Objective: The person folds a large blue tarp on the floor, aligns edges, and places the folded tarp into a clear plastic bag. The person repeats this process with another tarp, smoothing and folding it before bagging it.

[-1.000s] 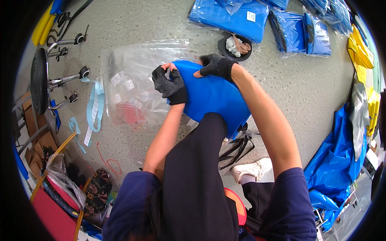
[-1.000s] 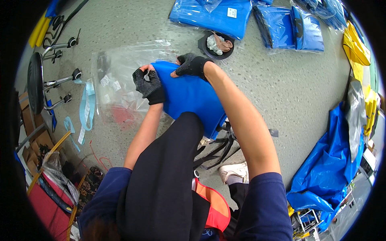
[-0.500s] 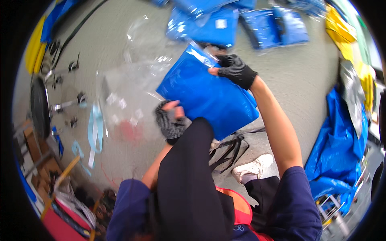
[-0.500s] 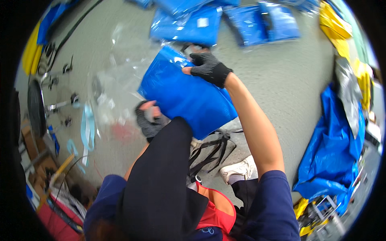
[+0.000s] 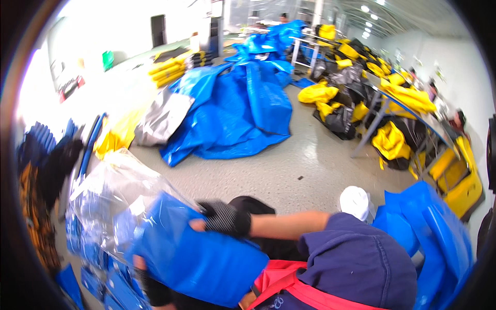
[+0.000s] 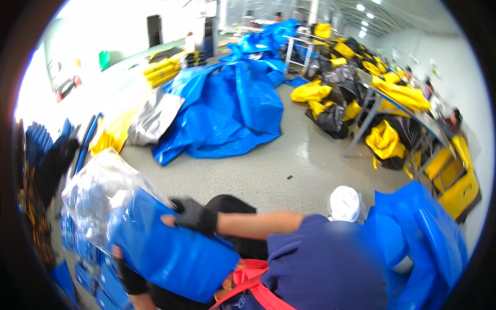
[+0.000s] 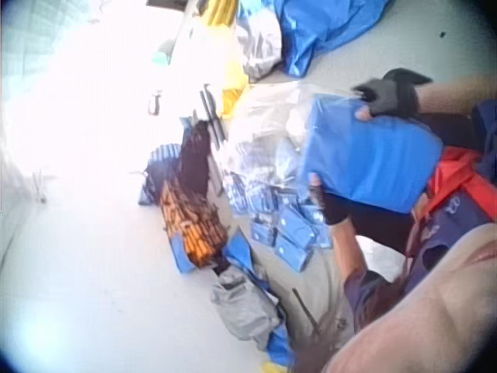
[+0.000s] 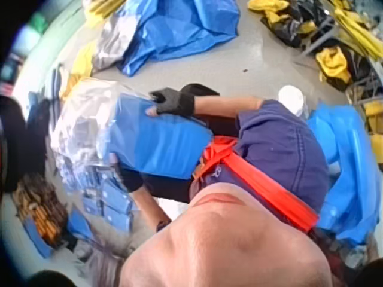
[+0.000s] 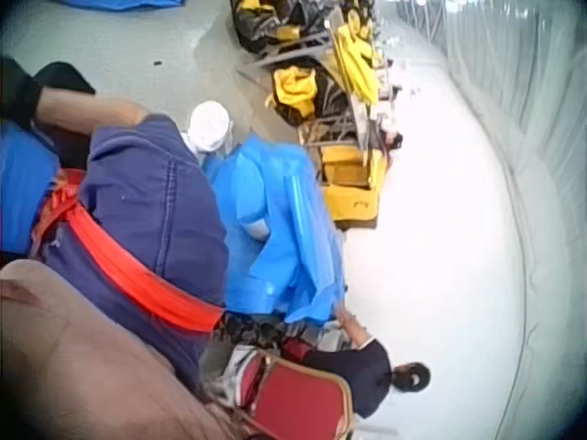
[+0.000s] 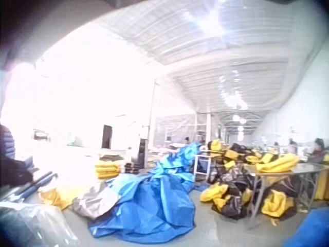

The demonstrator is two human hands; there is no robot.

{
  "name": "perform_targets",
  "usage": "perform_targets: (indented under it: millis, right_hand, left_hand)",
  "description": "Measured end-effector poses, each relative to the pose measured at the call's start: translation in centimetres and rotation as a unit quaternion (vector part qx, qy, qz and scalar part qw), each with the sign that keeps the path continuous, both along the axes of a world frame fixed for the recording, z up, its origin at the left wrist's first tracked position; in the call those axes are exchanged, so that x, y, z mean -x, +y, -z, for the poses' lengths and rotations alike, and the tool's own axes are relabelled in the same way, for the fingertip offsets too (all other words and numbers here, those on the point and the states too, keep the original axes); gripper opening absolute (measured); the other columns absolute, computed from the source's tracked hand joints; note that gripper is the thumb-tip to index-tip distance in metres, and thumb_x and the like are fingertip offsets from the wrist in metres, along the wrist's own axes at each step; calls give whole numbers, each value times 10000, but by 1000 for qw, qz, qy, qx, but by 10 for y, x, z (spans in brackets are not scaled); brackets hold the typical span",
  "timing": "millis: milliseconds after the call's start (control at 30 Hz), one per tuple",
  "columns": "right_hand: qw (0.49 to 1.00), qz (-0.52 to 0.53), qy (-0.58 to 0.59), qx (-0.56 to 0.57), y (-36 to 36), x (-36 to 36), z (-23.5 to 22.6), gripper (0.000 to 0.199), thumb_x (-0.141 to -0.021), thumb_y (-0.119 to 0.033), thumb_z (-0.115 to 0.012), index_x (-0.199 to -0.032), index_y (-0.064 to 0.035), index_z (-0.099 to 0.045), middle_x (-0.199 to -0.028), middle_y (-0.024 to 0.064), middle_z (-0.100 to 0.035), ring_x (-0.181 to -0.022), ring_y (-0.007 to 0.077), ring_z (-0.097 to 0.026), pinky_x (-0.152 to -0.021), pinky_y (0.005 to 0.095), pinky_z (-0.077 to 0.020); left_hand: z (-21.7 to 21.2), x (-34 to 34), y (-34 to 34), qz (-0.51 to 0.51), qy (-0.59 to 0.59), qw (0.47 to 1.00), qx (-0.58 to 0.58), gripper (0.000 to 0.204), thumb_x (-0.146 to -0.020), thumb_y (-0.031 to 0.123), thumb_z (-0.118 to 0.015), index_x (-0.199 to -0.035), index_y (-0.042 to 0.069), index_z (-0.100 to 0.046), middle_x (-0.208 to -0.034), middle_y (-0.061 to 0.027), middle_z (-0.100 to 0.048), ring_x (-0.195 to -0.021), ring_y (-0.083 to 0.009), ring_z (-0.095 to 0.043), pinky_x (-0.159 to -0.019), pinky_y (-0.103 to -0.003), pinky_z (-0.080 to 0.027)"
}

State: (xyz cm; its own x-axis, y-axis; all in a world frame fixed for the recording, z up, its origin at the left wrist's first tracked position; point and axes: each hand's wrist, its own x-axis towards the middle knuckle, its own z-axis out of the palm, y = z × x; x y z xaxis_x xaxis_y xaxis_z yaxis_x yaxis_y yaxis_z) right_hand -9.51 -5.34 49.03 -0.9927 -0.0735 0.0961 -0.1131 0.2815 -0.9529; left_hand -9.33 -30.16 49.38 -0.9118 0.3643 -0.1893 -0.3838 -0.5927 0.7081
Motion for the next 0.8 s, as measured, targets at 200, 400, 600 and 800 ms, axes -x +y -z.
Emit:
perform_targets:
  millis: [200, 400, 600, 800]
  right_hand:
    - [968, -161, -28, 188, 59, -188, 47, 943, -760, -527, -682, -1413, 4, -257, -1403, 148, -375, -1320, 221, -313, -1075, 336, -268]
    - [975, 6, -55, 217, 75, -155, 59, 566, -787, -304, -716, -1236, -22, -518, -1120, 100, -612, -973, 166, -572, -876, 315, -456]
    - [966, -135, -170, 139, 55, -227, 119, 656, -723, -313, -783, -1234, -4, -512, -1162, 110, -596, -1093, 169, -530, -934, 328, -438]
    - [993, -36, -93, 63, 59, -214, 58, 827, -730, -461, -731, -1330, -11, -382, -1260, 151, -518, -1122, 249, -523, -937, 376, -439]
  left_hand:
    - [122, -42, 53, 163, -12, 962, 217, 767, -813, 492, -631, -1349, 15, -359, -1316, -179, -452, -1108, -319, -515, -974, -453, -401]
    - [120, -88, 96, 267, -9, 926, 267, 746, -810, 475, -642, -1336, 18, -377, -1315, -178, -460, -1119, -328, -507, -966, -482, -395]
    - [127, -105, 109, 317, 8, 900, 298, 725, -806, 458, -652, -1324, 20, -395, -1313, -176, -468, -1129, -337, -499, -959, -512, -388]
    - [130, -123, 105, 348, 7, 878, 329, 704, -803, 441, -662, -1311, 23, -412, -1311, -175, -475, -1140, -346, -491, -951, -541, -381]
